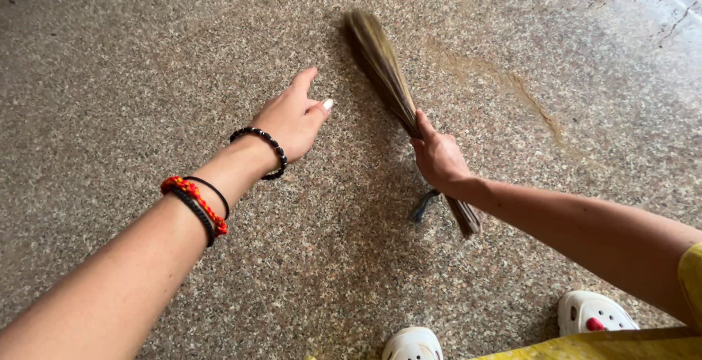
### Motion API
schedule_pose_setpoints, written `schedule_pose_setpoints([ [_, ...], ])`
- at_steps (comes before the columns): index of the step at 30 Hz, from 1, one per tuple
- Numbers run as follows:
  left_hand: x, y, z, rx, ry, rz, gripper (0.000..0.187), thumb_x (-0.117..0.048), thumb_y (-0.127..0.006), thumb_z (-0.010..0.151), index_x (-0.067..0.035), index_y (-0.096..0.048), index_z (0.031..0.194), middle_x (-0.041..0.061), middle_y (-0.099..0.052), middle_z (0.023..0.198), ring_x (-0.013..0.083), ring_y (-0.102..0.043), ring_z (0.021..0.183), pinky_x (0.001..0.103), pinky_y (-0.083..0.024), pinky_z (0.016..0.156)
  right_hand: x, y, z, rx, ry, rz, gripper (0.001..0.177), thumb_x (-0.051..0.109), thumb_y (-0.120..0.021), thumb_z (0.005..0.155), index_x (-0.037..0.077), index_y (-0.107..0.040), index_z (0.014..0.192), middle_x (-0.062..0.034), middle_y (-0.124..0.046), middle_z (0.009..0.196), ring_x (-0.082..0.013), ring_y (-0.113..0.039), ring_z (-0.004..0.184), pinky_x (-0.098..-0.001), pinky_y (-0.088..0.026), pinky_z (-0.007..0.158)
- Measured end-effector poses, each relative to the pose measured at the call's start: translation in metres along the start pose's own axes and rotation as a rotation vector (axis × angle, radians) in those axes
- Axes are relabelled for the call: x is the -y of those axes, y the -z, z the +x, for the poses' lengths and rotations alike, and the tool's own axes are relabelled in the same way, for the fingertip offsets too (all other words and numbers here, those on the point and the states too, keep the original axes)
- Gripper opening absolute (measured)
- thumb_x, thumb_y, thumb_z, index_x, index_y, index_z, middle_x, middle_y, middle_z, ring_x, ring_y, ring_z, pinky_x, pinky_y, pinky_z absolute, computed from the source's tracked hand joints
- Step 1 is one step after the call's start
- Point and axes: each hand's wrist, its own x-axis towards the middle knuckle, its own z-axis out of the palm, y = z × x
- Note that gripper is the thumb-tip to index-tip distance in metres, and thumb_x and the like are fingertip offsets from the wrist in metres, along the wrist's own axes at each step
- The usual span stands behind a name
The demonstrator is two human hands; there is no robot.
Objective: The person cleans a grass broom by hand, shaking it against the floor and running their hands over the fibers to remove dust and loose debris.
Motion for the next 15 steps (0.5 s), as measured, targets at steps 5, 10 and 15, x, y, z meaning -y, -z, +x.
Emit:
schedule_pose_setpoints([
  [5, 0.006, -0.002, 0.003, -0.024, -0.03, -0.012, 0.069, -0.035, -0.052, 0.098, -0.014, -0.024, 0.157, 0.009, -0.068, 0.133, 0.0282, -0.065, 0.12, 0.043, -0.048, 0.105, -0.011, -0.015, -0.008, -0.044, 0.209, -0.152, 0.049, 0.019, -0.035, 0.11, 0.019, -0.034, 0.159, -0.0147, -0.066, 0.075, -0.0145, -0.052, 0.046, -0.0307, -0.046, 0.035],
  [10, 0.011, -0.008, 0.009, -0.061, -0.037, 0.009, 0.065, -0.035, -0.051, 0.1, -0.016, -0.028, 0.158, 0.019, -0.063, 0.135, 0.0353, -0.06, 0.125, 0.046, -0.045, 0.108, -0.007, -0.014, -0.022, 0.081, 0.498, -0.232, 0.05, 0.025, -0.04, 0.107, 0.024, -0.033, 0.157, -0.0116, -0.064, 0.086, -0.0138, -0.052, 0.04, -0.0287, -0.047, 0.029],
  [15, 0.015, -0.013, 0.007, -0.047, -0.052, -0.012, 0.064, -0.034, -0.049, 0.101, -0.015, -0.027, 0.157, 0.02, -0.058, 0.14, 0.0354, -0.058, 0.128, 0.045, -0.043, 0.11, -0.002, -0.007, -0.024, 0.262, 0.313, -0.483, 0.049, 0.031, -0.037, 0.111, 0.035, -0.028, 0.16, -0.0141, -0.065, 0.073, -0.0151, -0.047, 0.042, -0.0301, -0.045, 0.034],
])
